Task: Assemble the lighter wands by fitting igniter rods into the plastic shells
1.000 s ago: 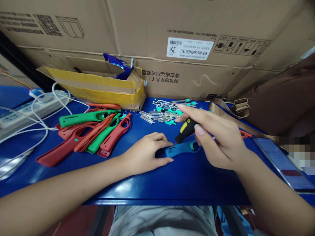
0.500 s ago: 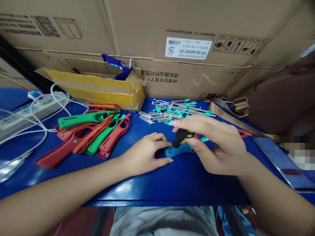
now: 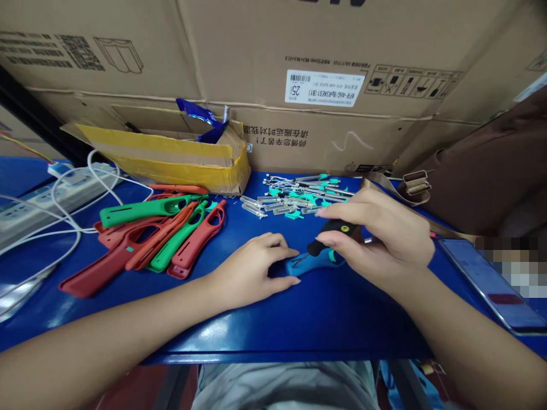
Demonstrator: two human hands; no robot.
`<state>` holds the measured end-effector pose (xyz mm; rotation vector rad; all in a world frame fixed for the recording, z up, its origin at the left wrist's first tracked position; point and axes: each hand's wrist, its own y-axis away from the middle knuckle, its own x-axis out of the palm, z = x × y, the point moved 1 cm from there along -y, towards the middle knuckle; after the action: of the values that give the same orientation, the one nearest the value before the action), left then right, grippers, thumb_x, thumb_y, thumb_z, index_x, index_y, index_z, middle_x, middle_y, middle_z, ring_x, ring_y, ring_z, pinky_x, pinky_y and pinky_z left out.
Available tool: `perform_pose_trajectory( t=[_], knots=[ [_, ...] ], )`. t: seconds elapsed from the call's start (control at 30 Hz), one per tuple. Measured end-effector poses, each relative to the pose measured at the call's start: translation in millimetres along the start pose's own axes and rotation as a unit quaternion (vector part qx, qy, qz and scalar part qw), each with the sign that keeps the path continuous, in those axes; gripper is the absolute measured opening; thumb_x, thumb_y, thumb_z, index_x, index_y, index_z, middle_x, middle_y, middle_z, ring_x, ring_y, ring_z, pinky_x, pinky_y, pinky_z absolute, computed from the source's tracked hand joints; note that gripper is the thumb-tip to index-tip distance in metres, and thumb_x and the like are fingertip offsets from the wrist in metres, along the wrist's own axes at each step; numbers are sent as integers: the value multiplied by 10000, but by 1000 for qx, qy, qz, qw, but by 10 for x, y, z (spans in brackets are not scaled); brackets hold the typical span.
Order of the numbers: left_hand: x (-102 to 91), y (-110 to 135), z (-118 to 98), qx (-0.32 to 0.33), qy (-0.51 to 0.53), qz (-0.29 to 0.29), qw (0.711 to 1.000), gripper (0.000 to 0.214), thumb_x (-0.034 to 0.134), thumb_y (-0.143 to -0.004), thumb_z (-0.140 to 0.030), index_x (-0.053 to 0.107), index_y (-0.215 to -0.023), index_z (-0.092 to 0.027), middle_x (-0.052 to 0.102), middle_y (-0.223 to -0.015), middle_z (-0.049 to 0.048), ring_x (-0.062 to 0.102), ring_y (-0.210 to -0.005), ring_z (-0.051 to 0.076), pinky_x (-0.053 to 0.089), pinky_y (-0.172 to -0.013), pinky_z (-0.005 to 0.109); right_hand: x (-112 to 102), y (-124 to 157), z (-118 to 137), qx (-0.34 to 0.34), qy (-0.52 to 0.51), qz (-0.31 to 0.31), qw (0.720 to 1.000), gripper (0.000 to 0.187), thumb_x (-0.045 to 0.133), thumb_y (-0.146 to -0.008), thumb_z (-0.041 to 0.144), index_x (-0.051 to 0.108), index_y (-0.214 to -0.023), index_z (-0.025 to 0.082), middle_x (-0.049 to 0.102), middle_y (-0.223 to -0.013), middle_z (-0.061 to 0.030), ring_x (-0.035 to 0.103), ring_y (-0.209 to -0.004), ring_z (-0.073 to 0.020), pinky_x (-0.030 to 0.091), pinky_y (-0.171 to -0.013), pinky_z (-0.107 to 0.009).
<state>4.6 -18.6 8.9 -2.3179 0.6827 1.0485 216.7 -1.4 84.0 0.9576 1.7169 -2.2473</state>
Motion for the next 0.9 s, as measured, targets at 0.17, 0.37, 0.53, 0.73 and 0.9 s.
perform_pose_trajectory(
  t=[0.17,0.37,0.53,0.73,0.9],
  knots=[
    [1,-2,-11,-3,2,1,1000,368,759,-880,-356,716,-1196,-173,656,-1031,68,637,-976,226,542,-912,376,4,39,1,72,-68,128,987,470,421,-1043,210,460,-1512,208,684,-1328,-103,674,-1162,-218,583,-957,-367],
    [5,4,-14,6,-9,-6,1000,385,759,-879,-351,704,-1212,-166,659,-1040,79,641,-981,241,544,-894,379,13,22,14,52,-39,77,995,331,673,-953,257,638,-1281,232,752,-1175,-61,729,-984,-185,597,-922,-305],
    [0,-2,-7,-4,0,12,1000,399,734,-898,-373,690,-1248,-185,666,-1115,93,639,-1047,256,533,-949,398,0,20,41,56,-97,143,983,443,447,-1042,173,484,-1480,227,680,-1350,-73,707,-1092,-169,586,-944,-314],
    [-1,-2,-4,-5,-1,8,1000,317,719,-905,-373,721,-1158,-182,669,-1120,99,638,-1053,269,535,-947,421,-33,10,86,4,-44,116,992,349,629,-990,322,635,-1314,191,757,-1106,-70,721,-1015,-174,580,-885,-275],
    [-2,-3,-7,-7,-4,14,1000,373,727,-902,-379,694,-1229,-204,663,-1073,79,635,-1004,250,540,-913,400,-63,-20,103,27,-86,102,991,304,576,-1006,231,642,-1303,216,752,-1113,-64,704,-1049,-174,580,-903,-289]
  ],
)
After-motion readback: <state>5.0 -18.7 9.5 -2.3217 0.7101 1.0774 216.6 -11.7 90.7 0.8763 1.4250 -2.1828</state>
